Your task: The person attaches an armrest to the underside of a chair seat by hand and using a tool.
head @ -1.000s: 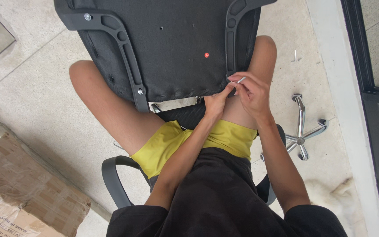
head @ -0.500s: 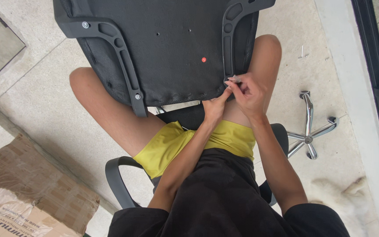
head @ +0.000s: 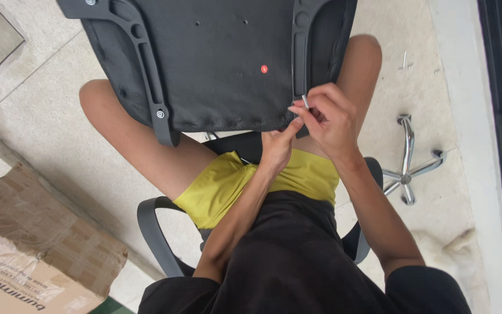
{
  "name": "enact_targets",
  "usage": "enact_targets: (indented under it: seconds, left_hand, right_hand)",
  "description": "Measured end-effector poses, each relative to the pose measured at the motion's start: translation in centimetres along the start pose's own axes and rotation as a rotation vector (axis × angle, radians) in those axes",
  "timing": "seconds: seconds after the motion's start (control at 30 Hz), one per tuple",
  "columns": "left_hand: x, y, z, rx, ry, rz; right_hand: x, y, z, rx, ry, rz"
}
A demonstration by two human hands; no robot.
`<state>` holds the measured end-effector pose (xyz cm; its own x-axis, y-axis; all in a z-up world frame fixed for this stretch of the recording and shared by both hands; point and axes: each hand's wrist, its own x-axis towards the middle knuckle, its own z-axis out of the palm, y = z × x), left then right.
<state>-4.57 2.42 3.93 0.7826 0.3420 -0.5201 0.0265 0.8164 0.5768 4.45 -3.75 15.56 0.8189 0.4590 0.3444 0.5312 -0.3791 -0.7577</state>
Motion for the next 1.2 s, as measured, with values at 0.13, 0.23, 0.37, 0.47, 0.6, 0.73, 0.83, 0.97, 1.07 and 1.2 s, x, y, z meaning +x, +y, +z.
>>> enact_targets:
  seconds: [0.13, 0.23, 0.37, 0.47, 0.6, 0.73, 0.83, 0.97, 1.07, 1.2]
  left_hand:
    - [-0.3, -0.4, -0.3, 0.08, 0.027, 0.068]
    - [-0.3, 1.1, 0.4, 0.113, 0.025, 0.111]
    - [-0.8, 3.4, 2.2, 0.141, 0.027, 0.14]
    - [-0.6, 2.6, 2.3, 0.199, 0.041, 0.141]
    - [-0.5, 2.4, 1.8, 0.212, 0.046, 0.137]
    - [-0.6, 1.7, 1.8, 0.25, 0.042, 0.137]
    - [-0.7, 0.2, 0.9, 0.256, 0.042, 0.1]
    - [-0.9, 0.1, 1.3, 0.254, 0.025, 0.082]
    - [-1.5, 0.0, 1.6, 0.247, 0.026, 0.045]
    - [-1.6, -1.1, 0.9, 0.268, 0.014, 0.053]
  right_hand:
    - [0.0, -1.1, -0.7, 0.057, -0.086, 0.09]
    - [0.1, -1.2, -2.5, 0.054, -0.225, 0.11]
    - [2.4, -2.3, -4.4, 0.08, -0.465, 0.159]
    - [4.0, -2.4, -3.8, 0.083, -0.513, 0.113]
    - [3.2, -1.3, -3.5, 0.165, -0.506, 0.111]
    - [1.5, 0.5, -3.6, 0.106, -0.377, 0.075]
    - [0.1, 0.6, -3.4, 0.033, -0.31, 0.078]
    - [-1.6, 1.4, -2.6, -0.091, -0.159, 0.055]
    - [-3.6, -0.4, -0.9, -0.21, 0.026, 0.14]
    - [-5.5, 0.6, 0.6, -0.181, 0.206, 0.208]
